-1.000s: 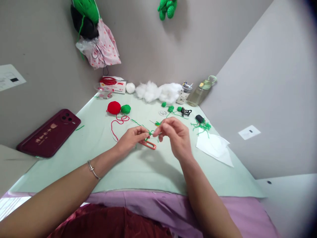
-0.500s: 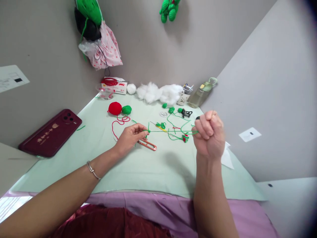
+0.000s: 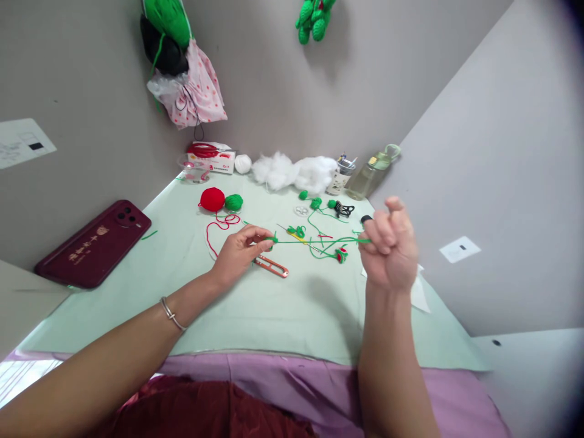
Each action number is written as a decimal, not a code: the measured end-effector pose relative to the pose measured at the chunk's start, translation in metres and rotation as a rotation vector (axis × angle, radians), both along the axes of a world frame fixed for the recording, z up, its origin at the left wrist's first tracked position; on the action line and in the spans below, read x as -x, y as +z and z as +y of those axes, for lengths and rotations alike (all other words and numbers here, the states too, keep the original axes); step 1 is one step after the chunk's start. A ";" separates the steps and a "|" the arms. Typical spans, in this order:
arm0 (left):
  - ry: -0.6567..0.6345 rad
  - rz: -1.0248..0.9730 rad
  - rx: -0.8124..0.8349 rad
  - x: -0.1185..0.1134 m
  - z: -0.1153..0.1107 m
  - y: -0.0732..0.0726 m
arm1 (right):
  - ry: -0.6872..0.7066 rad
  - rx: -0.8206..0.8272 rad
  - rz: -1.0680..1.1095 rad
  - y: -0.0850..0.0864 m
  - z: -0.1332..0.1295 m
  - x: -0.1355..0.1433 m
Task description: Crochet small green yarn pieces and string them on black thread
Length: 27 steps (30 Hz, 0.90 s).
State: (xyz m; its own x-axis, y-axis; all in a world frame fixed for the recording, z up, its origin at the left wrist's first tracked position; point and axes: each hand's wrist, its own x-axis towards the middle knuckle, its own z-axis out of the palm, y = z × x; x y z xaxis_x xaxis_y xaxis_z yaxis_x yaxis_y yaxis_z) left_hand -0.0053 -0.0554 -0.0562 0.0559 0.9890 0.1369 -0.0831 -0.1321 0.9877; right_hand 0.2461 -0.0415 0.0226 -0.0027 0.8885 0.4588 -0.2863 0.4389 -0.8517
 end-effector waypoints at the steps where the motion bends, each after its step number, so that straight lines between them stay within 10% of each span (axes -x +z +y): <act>1: 0.000 -0.002 -0.016 0.000 0.000 0.000 | 0.005 0.042 -0.057 -0.002 0.001 0.005; 10: 0.008 0.050 -0.192 -0.002 -0.006 0.002 | 0.097 0.131 -0.714 -0.038 -0.005 0.065; 27: -0.049 0.194 -0.334 -0.002 -0.008 0.000 | 0.288 0.305 -0.571 -0.041 -0.004 0.071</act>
